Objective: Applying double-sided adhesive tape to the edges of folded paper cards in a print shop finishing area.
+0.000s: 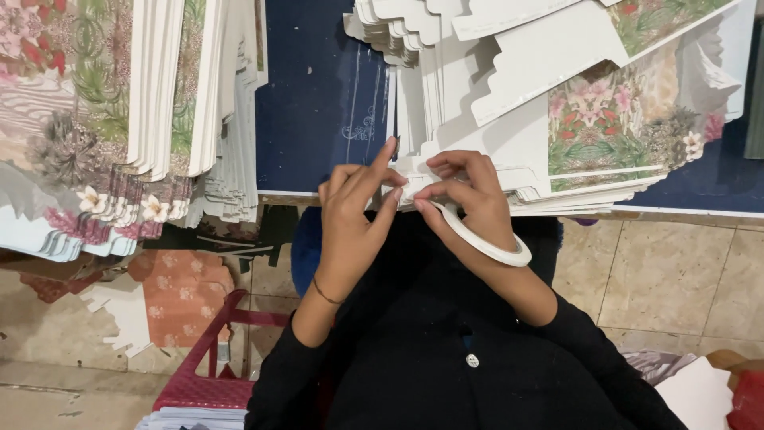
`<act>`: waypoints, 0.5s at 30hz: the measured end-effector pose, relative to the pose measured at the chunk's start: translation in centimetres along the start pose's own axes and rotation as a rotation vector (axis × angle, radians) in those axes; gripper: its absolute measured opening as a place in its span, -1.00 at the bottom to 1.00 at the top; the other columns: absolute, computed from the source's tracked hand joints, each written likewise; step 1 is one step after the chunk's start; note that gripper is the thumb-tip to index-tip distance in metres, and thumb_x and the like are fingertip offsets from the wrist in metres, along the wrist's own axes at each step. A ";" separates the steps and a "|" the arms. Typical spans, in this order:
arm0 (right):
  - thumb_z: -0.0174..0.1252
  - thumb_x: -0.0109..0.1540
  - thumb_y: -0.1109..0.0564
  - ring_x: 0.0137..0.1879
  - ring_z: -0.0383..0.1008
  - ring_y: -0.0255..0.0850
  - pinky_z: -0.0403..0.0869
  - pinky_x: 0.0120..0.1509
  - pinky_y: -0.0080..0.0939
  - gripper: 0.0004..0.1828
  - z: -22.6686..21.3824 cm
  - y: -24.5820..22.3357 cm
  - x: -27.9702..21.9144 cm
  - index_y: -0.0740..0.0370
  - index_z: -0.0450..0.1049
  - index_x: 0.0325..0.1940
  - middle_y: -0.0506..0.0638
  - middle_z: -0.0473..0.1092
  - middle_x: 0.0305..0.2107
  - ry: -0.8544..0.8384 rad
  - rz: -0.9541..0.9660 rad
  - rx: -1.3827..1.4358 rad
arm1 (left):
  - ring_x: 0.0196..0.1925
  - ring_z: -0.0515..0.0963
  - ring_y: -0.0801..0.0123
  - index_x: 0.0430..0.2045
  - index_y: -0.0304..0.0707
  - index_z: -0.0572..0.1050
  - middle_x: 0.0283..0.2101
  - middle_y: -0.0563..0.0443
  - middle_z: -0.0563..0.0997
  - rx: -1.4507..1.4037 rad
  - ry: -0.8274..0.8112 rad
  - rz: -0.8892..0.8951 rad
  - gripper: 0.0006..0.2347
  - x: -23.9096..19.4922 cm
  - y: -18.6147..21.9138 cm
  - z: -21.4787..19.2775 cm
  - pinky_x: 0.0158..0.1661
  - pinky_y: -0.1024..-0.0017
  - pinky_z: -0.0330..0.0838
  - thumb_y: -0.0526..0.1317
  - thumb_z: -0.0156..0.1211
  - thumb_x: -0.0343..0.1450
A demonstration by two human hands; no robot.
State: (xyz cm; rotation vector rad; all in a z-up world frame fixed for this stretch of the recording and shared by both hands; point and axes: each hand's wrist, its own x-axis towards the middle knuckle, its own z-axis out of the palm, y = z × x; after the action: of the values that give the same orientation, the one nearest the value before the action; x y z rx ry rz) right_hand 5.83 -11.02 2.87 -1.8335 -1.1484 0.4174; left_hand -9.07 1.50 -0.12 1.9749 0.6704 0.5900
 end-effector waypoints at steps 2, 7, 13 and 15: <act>0.42 0.30 0.21 0.11 0.52 -0.03 0.53 0.20 -0.01 -0.95 0.4 0.7 0.0 0.20 0.66 -0.20 0.03 0.43 0.08 -0.003 -0.007 -0.048 | 0.10 0.54 0.19 0.47 -0.06 0.41 -0.14 0.16 0.76 -0.030 -0.002 -0.030 -0.43 0.0 0.0 0.0 0.15 0.17 0.14 -0.35 0.40 0.49; 0.43 0.28 0.23 0.05 0.51 -0.05 0.52 0.15 -0.05 -0.94 0.6 1.6 -0.3 0.18 0.65 -0.23 0.03 0.45 0.08 0.015 -0.063 -0.169 | 0.10 0.52 0.18 0.45 -0.01 0.43 -0.15 0.16 0.75 -0.056 -0.024 -0.075 -0.37 0.3 0.2 0.1 0.15 0.15 0.11 -0.30 0.52 0.42; 0.42 0.34 0.23 0.06 0.55 0.17 0.58 0.16 0.08 -0.81 -6.1 2.6 -1.6 0.42 0.57 -0.20 0.30 0.28 0.22 0.076 0.024 -0.128 | 0.06 0.48 0.20 0.44 0.01 0.45 -0.17 0.18 0.73 -0.018 -0.063 -0.106 -0.38 0.7 0.4 0.0 0.13 0.14 0.12 -0.29 0.54 0.41; 0.55 0.33 0.21 0.12 0.57 0.14 0.56 0.25 0.03 -0.79 -9.1 4.8 -2.5 0.37 0.63 -0.21 0.25 0.31 0.22 0.154 0.135 -0.228 | 0.05 0.47 0.20 0.44 0.02 0.46 -0.16 0.18 0.70 0.019 -0.061 -0.113 -0.39 0.6 0.6 0.1 0.10 0.13 0.13 -0.31 0.51 0.42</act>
State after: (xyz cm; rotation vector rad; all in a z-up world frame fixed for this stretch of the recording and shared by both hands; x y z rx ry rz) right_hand 13.24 -18.55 3.33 -2.1106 -1.0033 0.2232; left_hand -8.38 1.57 0.43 1.9498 0.7470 0.4550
